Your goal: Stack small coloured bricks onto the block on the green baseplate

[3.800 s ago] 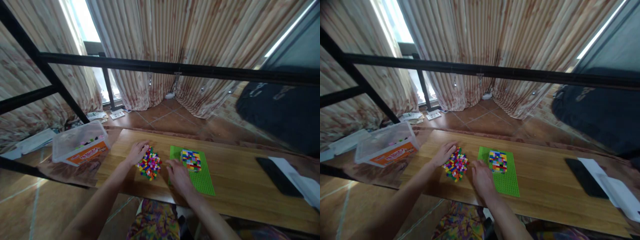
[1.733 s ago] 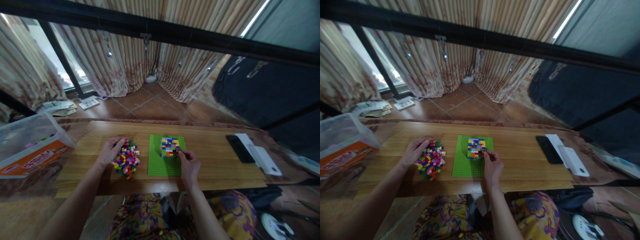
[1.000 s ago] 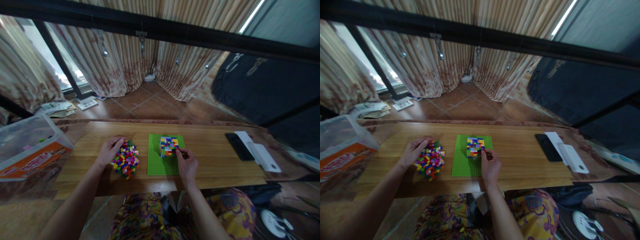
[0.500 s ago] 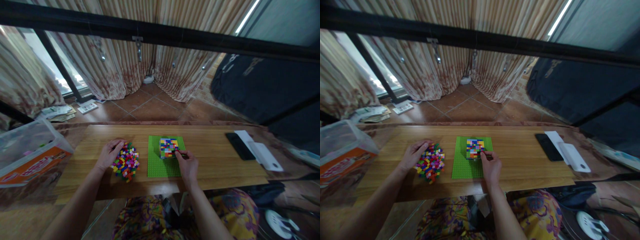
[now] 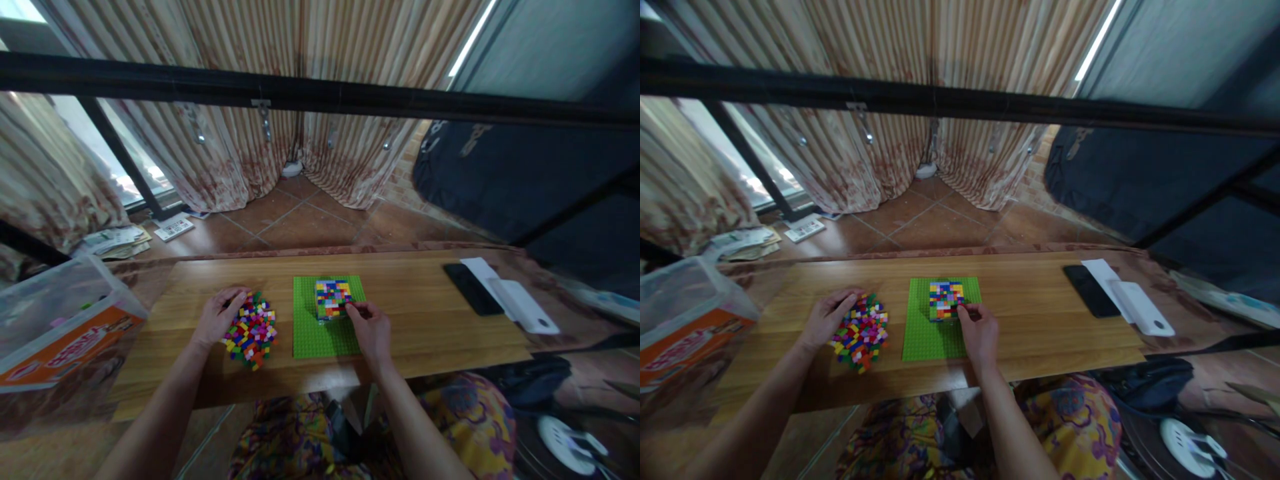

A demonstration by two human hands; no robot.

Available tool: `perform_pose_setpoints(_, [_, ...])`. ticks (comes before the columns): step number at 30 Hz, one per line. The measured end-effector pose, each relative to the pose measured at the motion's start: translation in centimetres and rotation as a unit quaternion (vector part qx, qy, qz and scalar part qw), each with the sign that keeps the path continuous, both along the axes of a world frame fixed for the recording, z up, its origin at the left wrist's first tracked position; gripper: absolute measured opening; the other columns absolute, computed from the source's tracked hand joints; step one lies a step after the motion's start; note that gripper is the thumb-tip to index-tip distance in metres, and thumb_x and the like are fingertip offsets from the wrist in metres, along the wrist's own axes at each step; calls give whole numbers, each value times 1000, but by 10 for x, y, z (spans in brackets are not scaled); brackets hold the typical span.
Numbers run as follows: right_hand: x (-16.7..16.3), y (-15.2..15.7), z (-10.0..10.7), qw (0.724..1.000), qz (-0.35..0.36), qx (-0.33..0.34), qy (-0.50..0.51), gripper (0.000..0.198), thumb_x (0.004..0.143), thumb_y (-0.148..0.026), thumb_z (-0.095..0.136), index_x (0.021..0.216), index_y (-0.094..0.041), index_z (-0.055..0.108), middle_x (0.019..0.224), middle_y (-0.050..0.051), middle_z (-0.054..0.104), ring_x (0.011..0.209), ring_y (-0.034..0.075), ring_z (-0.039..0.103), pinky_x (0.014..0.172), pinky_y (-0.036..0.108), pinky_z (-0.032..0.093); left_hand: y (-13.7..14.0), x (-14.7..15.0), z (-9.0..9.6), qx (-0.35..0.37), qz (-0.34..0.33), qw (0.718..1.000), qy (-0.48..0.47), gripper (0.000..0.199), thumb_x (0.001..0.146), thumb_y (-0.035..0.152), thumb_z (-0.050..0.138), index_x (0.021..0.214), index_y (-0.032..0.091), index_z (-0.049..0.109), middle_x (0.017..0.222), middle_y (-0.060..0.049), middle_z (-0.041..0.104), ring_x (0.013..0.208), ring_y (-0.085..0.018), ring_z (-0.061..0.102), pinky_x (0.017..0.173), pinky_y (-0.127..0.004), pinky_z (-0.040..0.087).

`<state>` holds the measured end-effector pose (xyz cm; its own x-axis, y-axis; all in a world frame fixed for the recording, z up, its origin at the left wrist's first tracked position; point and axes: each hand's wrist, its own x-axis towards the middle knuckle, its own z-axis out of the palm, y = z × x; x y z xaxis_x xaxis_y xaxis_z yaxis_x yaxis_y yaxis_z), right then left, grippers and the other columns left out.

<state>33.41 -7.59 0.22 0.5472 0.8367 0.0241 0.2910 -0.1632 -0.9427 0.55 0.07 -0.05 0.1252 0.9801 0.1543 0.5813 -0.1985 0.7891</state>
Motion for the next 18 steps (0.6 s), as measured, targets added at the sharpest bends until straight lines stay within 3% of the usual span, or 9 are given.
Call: perform_pose_setpoints(18, [-1,-1,-3,1000,-9,7,21,33,73,-49,68,73,-17,71,68,5,72,66,19,63,64,30,46,-1,1,-1,-9,5,1000,-7,51,84,61,54,102,17,74,108,-10,75,102,-26,67,102,-41,49])
